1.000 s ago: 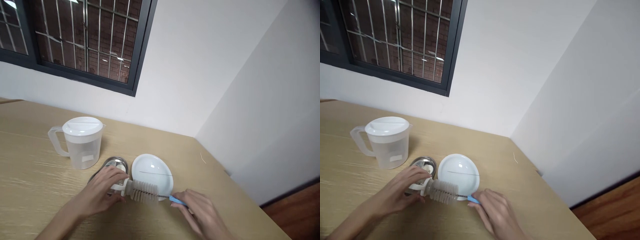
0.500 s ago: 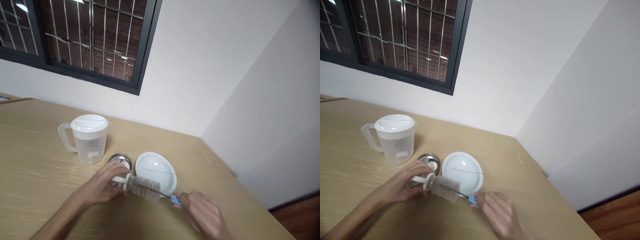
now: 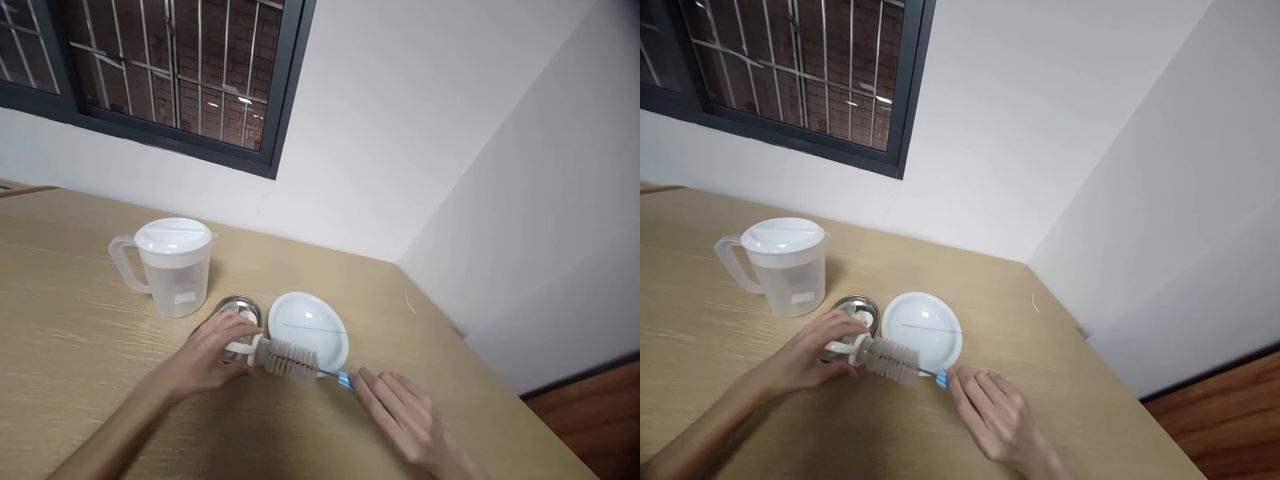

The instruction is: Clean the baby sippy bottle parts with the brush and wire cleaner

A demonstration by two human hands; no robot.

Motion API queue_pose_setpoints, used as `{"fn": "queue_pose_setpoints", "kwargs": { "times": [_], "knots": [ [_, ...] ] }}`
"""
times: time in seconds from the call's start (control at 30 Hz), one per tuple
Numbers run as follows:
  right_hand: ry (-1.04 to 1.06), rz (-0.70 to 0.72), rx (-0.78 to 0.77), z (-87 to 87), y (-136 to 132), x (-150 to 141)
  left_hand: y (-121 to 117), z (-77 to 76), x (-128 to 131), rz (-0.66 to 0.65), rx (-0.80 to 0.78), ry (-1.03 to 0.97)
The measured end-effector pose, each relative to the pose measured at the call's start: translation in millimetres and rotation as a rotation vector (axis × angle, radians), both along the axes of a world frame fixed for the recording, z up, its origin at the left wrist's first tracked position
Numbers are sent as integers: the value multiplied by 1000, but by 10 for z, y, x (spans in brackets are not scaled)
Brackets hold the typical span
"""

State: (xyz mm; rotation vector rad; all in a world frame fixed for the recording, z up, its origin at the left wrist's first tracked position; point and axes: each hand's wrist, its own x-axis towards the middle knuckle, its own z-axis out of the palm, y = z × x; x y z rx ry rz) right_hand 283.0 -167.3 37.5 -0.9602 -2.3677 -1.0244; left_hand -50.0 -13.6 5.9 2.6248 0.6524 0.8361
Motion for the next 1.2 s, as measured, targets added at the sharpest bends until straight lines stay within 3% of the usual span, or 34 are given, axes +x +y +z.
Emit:
{"fn": "queue_pose_setpoints", "kwargs": {
  "times": [0.07,0.13,0.2,0.23,0.3,0.43,0.5,0.57,0.67,0.77,0.87,0.93,1.07,1.2],
  "knots": [
    [200,-33,-192,43,6,-23,-2,1,16,-14,38,-11],
    [428,-167,-517,80,11,-65,-16,5,32,-31,87,-18],
    [529,-306,-808,90,1,-107,-38,9,42,-41,124,-12],
    [525,-346,-879,80,-11,-121,-48,10,44,-47,132,-5],
    [456,-359,-799,33,-46,-131,-61,6,42,-51,121,13],
    [126,-196,-158,-80,-104,-77,-46,-10,21,-32,46,41],
    [-3,-115,-8,-91,-112,-40,-31,-15,10,-24,2,46],
    [-21,-56,-18,-73,-111,-20,-21,-13,5,-26,-25,37],
    [185,-9,-140,-37,-94,-42,-21,-1,16,-51,-10,2],
    [488,-125,-444,-22,-62,-106,-31,5,41,-68,61,-27],
    [573,-277,-673,-52,-32,-142,-40,0,56,-59,109,-5],
    [492,-285,-556,-104,-27,-126,-37,-4,56,-45,106,21],
    [143,-150,-92,-208,-40,-34,-17,-14,48,-33,48,44],
    [17,-52,-44,-212,-38,19,-4,-24,44,-28,31,28]
  ]
}}
